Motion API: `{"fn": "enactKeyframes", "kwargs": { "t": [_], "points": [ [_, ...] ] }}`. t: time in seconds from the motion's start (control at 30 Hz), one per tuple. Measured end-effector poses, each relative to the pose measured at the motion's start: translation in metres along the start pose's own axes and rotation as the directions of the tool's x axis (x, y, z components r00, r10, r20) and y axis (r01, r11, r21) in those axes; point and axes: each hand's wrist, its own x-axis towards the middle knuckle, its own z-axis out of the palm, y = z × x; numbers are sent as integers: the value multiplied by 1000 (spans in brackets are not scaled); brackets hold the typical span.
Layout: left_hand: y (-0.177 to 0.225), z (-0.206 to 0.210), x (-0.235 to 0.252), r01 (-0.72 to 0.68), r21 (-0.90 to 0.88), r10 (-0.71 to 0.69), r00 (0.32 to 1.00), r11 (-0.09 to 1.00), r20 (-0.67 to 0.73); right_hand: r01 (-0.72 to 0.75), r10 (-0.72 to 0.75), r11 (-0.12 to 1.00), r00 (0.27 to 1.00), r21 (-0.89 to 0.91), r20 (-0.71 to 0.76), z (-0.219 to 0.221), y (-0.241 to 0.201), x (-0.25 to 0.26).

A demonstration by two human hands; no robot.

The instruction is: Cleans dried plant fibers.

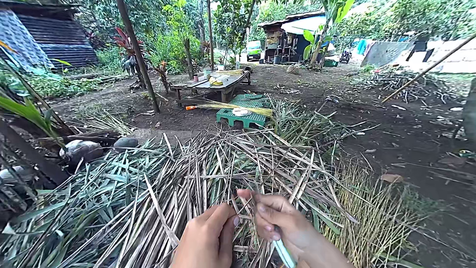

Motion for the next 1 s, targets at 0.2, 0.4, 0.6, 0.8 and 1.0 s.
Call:
{"fn": "enactKeyframes", "kwargs": {
  "t": [0.2, 0.4, 0.6, 0.8, 1.0],
  "points": [
    [-3, -2, -2, -16, 36, 16, 1000, 999, -8, 95, -73, 993, 963, 71, -259, -20, -14, 1],
    [-2, 0, -2, -68, 196, 80, 995, 978, -51, -95, 91, 994, 993, 56, 68, -3, -8, -5],
    [-1, -15, -9, -48, 189, 55, 998, 981, -27, 187, -151, 978, 938, 91, -312, -38, -29, -7],
    [-12, -21, -11, -41, 338, 65, 996, 940, -59, 150, -147, 989, 944, -16, -295, -47, -35, -23],
    [0, -13, -9, -149, 318, 158, 987, 936, -4, -28, 22, 998, 994, 58, 105, 3, -6, -4]
  ]
}}
